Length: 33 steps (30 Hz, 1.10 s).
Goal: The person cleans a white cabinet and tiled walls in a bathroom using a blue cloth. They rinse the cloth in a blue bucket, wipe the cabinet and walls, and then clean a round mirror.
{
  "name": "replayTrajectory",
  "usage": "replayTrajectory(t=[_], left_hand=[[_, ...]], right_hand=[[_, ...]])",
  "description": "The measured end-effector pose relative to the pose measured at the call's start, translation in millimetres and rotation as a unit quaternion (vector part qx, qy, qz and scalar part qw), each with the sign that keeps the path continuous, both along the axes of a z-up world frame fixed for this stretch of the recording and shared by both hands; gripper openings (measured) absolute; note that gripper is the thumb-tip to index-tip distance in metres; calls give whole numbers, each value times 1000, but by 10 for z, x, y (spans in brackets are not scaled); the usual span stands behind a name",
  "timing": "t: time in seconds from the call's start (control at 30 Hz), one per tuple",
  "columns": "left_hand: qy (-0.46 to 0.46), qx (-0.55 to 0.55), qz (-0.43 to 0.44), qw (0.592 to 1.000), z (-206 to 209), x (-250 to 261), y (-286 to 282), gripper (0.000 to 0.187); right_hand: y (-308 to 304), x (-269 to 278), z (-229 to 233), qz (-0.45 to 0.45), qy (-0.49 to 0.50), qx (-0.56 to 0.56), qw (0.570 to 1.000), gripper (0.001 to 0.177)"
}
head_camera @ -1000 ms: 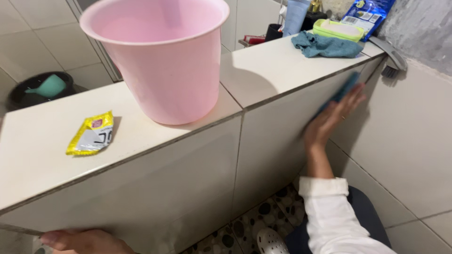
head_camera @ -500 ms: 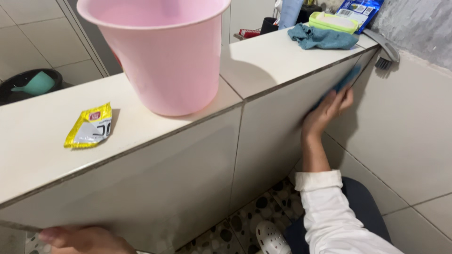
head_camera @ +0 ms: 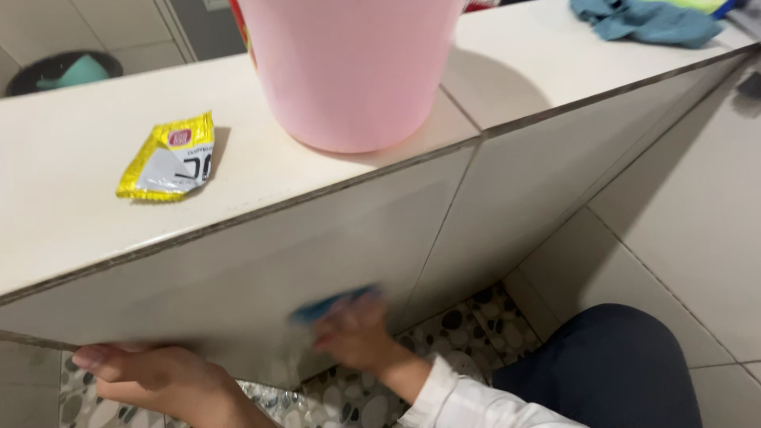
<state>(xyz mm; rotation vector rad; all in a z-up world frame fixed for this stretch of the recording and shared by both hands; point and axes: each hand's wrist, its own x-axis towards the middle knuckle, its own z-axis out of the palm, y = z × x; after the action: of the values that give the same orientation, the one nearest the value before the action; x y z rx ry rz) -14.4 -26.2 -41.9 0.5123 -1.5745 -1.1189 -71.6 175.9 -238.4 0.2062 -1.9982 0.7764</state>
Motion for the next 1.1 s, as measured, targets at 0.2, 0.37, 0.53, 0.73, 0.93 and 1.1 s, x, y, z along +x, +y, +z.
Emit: replayTrajectory(t=[0.2, 0.37, 0.53, 0.73, 0.93, 1.1], left_hand=[[5, -60, -22, 998, -11, -14, -49, 110], [37, -33, -79, 996, -208, 7, -166, 105], [-51, 114, -27, 992, -334, 35, -244, 101], [17, 64, -48, 997, -93, 24, -104, 110], [28, 120, -61, 991, -162, 18, -145, 119], [-28, 159, -88, 983, -385, 23, -279, 122]], right_hand=[[832, -171, -713, 13, -4, 31, 999, 60], [1944, -844, -258, -30, 59, -327, 943, 60], [1773, -689, 154, -68, -17, -383, 921, 62], [-558, 1321, -303, 63, -121, 9, 991, 75], [459, -215, 849, 184, -113, -429, 877, 90], [1222, -561, 1909, -98, 59, -161, 980, 64]])
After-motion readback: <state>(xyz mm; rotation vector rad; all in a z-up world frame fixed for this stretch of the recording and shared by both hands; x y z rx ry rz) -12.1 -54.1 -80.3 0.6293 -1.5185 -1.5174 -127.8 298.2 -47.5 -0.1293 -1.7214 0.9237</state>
